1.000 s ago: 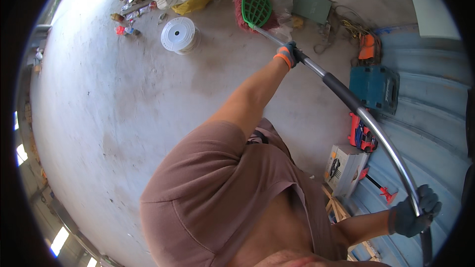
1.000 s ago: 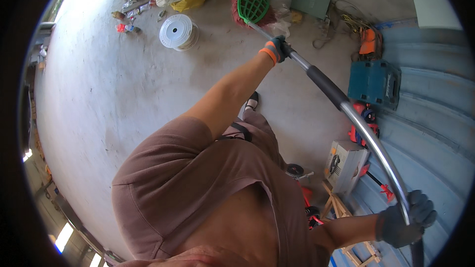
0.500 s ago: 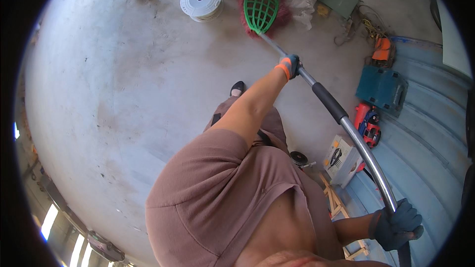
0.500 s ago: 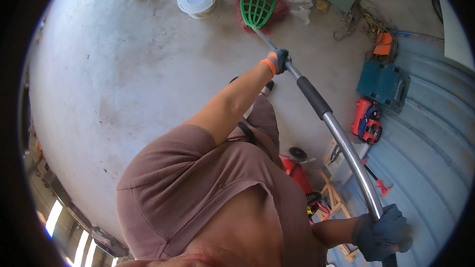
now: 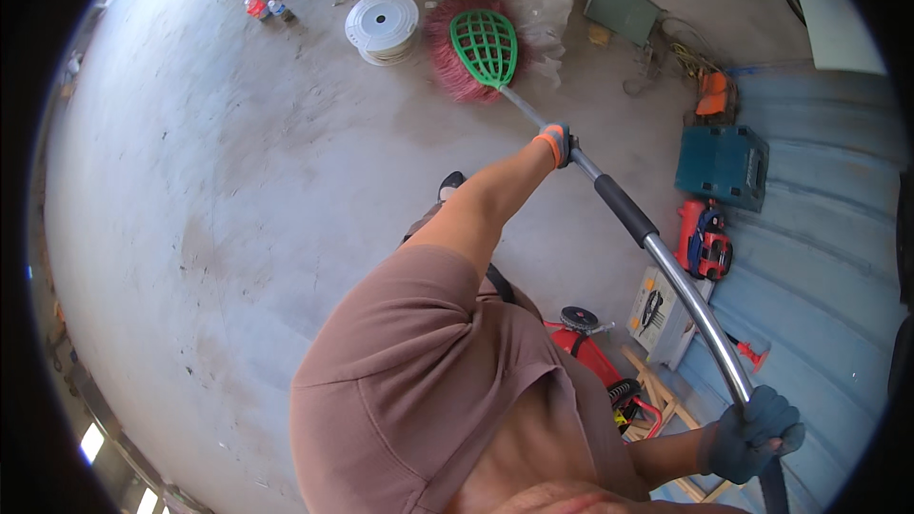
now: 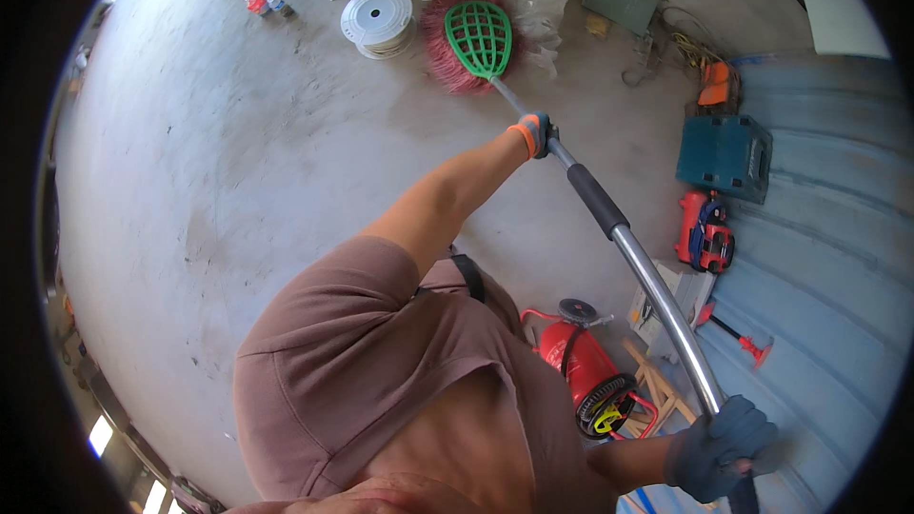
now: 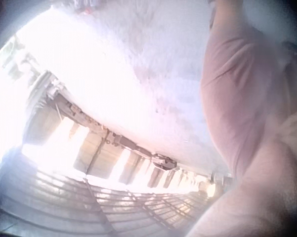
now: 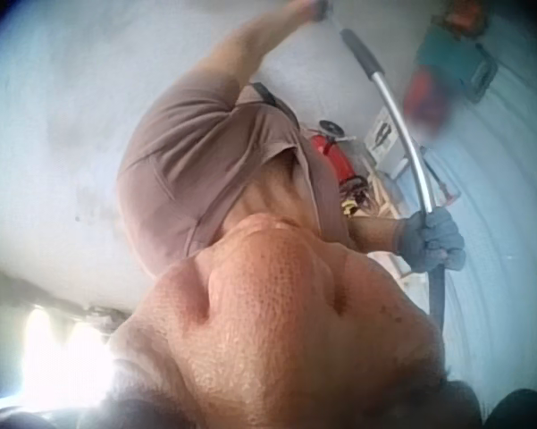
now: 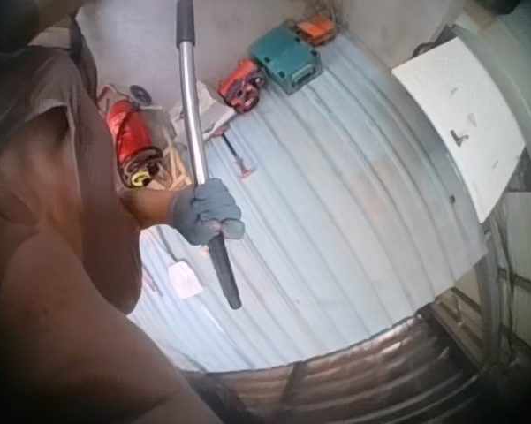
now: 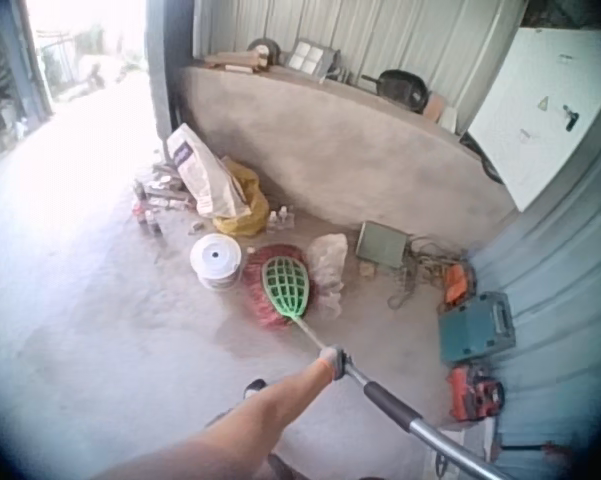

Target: The person sweeps a concrete floor with a long-handled broom, moving debris toward a corner. They briefly pick up a plastic bottle and a small red bottle, then resume sweeping. The area contains scattered items and a pressure washer.

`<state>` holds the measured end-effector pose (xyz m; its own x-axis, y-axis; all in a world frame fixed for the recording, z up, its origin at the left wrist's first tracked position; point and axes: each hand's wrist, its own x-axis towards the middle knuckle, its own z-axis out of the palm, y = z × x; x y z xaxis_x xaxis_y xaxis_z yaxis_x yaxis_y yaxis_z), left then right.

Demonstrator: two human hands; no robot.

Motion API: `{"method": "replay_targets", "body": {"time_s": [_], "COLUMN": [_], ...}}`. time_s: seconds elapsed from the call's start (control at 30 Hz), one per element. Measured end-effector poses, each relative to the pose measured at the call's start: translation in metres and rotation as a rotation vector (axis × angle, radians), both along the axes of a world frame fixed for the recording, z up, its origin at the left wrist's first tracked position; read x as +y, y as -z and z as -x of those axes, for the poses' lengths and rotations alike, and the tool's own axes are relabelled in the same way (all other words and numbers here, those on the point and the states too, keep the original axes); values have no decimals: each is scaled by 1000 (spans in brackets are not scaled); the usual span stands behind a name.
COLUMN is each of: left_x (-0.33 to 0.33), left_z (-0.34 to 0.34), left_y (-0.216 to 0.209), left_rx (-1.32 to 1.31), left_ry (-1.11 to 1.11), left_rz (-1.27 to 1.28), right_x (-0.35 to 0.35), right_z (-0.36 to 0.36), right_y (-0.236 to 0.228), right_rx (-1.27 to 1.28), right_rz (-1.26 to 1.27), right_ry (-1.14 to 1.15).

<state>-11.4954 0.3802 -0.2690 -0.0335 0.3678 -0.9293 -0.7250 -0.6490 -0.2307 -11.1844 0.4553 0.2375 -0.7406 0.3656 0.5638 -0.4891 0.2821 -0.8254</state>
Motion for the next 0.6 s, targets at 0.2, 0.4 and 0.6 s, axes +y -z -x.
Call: {"method": "replay_targets", "body": {"time_s": [0.2, 0.4, 0.6], "left_x": [74, 101, 108], "left_z": [-50, -156, -261], "left_y": [-41, -79, -72], "left_rx": [266, 288, 275], "left_ry": [53, 111, 252], "left_rz": [-1, -92, -108], "right_x": [18, 54, 75], "right_z": [-123, -254, -337], "right_y": [26, 19, 4], "right_rx": [104, 183, 248], "right_rz": [106, 204, 214], "right_ry": [138, 321, 289]}}
